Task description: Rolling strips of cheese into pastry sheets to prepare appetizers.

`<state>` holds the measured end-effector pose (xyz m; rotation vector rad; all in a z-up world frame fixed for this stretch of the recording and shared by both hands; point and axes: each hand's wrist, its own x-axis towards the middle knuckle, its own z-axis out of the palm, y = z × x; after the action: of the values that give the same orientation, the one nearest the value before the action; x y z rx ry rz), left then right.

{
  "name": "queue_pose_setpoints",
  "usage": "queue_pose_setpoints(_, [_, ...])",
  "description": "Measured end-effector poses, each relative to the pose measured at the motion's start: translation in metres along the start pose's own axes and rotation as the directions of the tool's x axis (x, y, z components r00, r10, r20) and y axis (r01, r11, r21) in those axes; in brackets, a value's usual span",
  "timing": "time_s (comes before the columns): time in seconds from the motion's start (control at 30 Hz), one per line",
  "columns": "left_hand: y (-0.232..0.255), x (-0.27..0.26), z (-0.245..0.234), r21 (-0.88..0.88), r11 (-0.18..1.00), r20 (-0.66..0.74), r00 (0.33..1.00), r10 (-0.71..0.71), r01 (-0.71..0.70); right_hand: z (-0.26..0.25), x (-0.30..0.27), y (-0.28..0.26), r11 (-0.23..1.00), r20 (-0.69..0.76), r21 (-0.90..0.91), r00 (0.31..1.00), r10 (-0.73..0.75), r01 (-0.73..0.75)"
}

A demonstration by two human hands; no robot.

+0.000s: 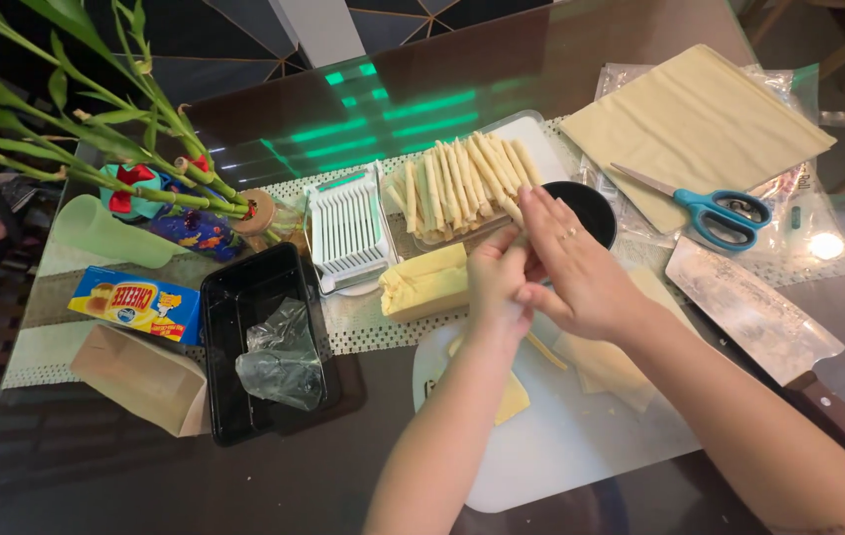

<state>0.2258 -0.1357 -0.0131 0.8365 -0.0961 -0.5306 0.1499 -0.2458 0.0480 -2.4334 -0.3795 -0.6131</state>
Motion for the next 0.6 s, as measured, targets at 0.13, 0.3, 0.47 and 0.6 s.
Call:
queue_pose_setpoints(0.13, [0.021,-0.005,0.015,0.005,1.000,-0.065,0.998,-0.024,0.025,-0.002,-0.008,0.002,0.987,0.032,-0.104,0.992,-0.123,0.126])
queue_pose_setpoints(0.3, [0.014,0.003,0.010,-0.005,0.998,-0.078,0.995,-0.057,0.057,-0.009,0.001,-0.001,0.994,0.041,-0.099,0.999,-0.031,0.035])
queue_pose_setpoints(0.47, [0.028,0.018,-0.018,0.021,1.000,-0.123,0.992,0.011,-0.009,-0.006,-0.009,0.011,0.988,0.037,-0.122,0.995,-0.095,0.099])
queue_pose_setpoints(0.6, [0.036,0.015,-0.021,0.061,0.995,-0.121,0.989,0.081,-0.074,-0.019,0.017,-0.001,0.757,0.366,-0.583,0.736,0.570,-0.296])
